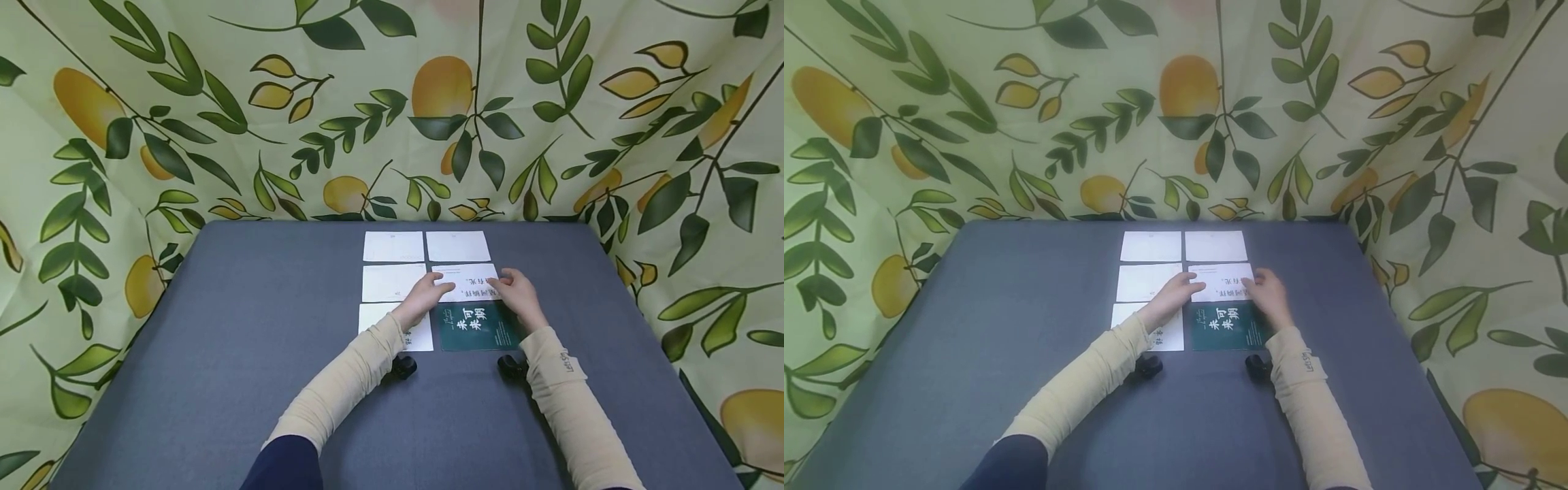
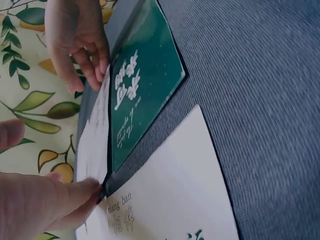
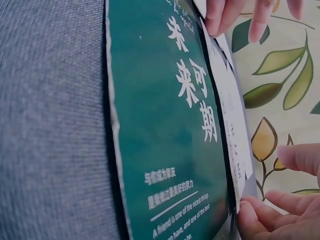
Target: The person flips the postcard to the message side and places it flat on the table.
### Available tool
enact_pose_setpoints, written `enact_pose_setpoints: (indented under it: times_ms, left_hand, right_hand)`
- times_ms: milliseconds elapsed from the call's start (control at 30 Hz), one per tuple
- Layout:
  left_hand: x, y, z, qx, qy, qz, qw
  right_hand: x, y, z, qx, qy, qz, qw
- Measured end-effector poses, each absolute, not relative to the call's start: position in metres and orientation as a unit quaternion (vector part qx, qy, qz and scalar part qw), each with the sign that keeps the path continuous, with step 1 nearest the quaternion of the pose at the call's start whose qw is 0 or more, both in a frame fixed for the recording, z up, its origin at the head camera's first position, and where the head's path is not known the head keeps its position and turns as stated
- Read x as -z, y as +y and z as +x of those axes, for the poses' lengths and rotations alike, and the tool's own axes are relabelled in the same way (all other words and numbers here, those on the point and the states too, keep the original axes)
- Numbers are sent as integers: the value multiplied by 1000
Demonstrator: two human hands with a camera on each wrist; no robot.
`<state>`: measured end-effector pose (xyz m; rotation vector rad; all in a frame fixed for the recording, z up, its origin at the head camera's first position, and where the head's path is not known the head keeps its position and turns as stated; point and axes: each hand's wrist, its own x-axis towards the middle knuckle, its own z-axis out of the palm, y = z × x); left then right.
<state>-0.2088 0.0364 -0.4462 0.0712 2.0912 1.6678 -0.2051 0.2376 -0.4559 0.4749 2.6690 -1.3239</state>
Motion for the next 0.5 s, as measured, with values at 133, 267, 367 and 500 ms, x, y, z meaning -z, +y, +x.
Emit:
enact_pose_setpoints:
  times_ms: [133,267,367,500]
  left_hand:
    - [446,36,-211,-648,730,13,217]
    - [442,35,-213,-679,708,1,192]
    - [440,34,-215,-700,694,-11,166]
    - [442,33,-218,-717,685,-32,127]
  right_hand:
    - [454,238,-204,449,877,166,48]
    - [453,239,-204,476,863,170,19]
    - [461,243,-210,492,852,175,-21]
    - [487,256,-225,480,855,186,-64]
